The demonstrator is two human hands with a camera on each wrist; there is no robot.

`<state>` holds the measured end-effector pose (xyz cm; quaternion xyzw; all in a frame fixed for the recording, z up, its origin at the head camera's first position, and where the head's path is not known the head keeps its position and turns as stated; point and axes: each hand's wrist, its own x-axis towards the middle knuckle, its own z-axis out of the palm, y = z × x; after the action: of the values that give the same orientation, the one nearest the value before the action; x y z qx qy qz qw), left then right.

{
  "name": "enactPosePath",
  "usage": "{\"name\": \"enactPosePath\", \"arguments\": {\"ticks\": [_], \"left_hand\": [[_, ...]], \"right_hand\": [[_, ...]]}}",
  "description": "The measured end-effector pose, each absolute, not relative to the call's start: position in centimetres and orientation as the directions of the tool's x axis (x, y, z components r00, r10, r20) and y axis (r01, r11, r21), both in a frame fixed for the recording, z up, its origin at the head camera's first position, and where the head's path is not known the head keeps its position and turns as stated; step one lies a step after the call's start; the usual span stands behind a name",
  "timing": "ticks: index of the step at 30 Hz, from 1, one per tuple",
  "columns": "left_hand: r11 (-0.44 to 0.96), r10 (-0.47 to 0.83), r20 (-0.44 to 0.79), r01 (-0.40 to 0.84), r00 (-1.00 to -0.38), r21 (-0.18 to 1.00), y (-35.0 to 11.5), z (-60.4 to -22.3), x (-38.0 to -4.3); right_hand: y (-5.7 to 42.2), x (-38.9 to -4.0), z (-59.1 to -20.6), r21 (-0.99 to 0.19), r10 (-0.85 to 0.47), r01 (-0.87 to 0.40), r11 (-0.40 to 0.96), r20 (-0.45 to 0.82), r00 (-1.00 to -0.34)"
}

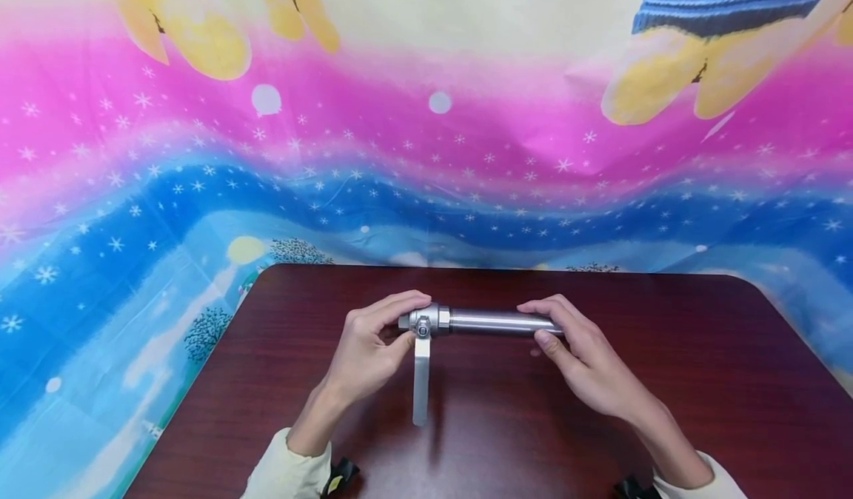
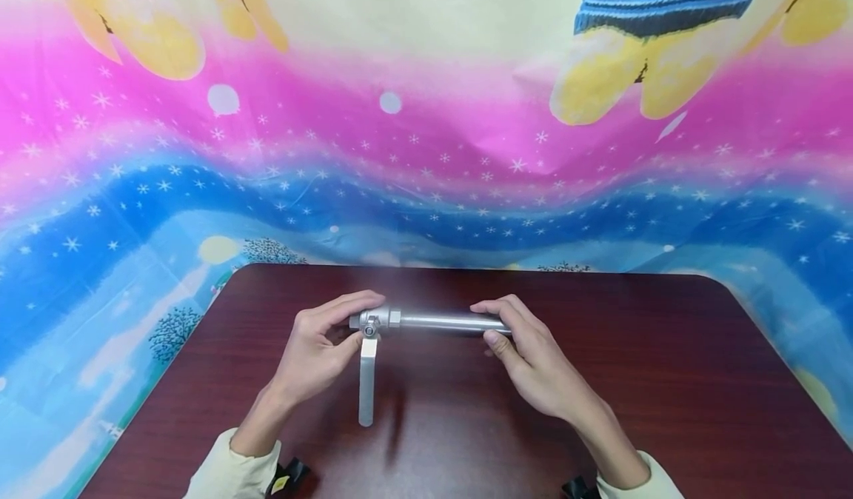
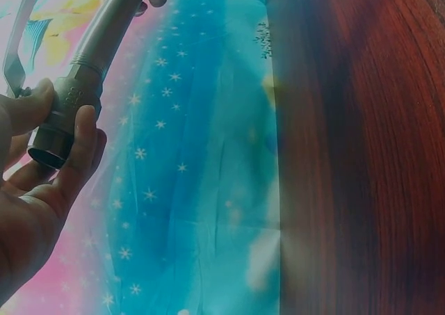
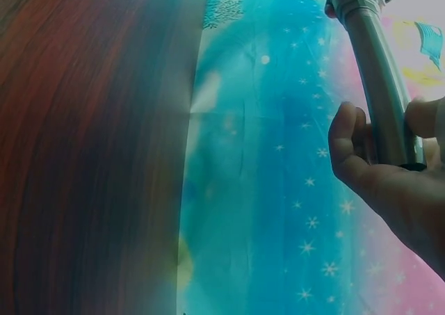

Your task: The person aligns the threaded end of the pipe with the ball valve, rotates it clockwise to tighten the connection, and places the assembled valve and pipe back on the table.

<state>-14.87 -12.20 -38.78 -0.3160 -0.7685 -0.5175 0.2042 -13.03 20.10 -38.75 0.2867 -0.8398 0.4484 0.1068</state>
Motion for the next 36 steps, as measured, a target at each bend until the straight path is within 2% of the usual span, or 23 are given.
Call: {"name": "enactPosePath", "arguments": {"ticks": [4, 13, 24, 36], "left_hand": [[0.268, 0.274, 0.640, 0.696, -0.718, 0.666, -12.23, -38.88, -14.88], [0.274, 0.272, 0.640, 0.696, -0.718, 0.664, -12.19, -38.78, -14.78], [0.261, 0.269, 0.655, 0.709, -0.706, 0.656, -12.24, -38.88, -14.89], [0.275, 0.271, 0.665, 0.718, -0.696, 0.639, -12.22, -38.78, -14.82]], "right_hand": [[20.17, -12.91, -38.77, -0.687, -0.390, -0.558, 0.466, 0.407, -0.826], [20.07, -12.90, -38.69, -0.611, -0.389, -0.613, 0.501, 0.475, -0.790], [20.09, -13.08, -38.61, -0.664, -0.382, -0.603, 0.441, 0.470, -0.796], [20.15, -12.77, -38.75, -0.690, -0.392, -0.578, 0.436, 0.432, -0.812]]}}
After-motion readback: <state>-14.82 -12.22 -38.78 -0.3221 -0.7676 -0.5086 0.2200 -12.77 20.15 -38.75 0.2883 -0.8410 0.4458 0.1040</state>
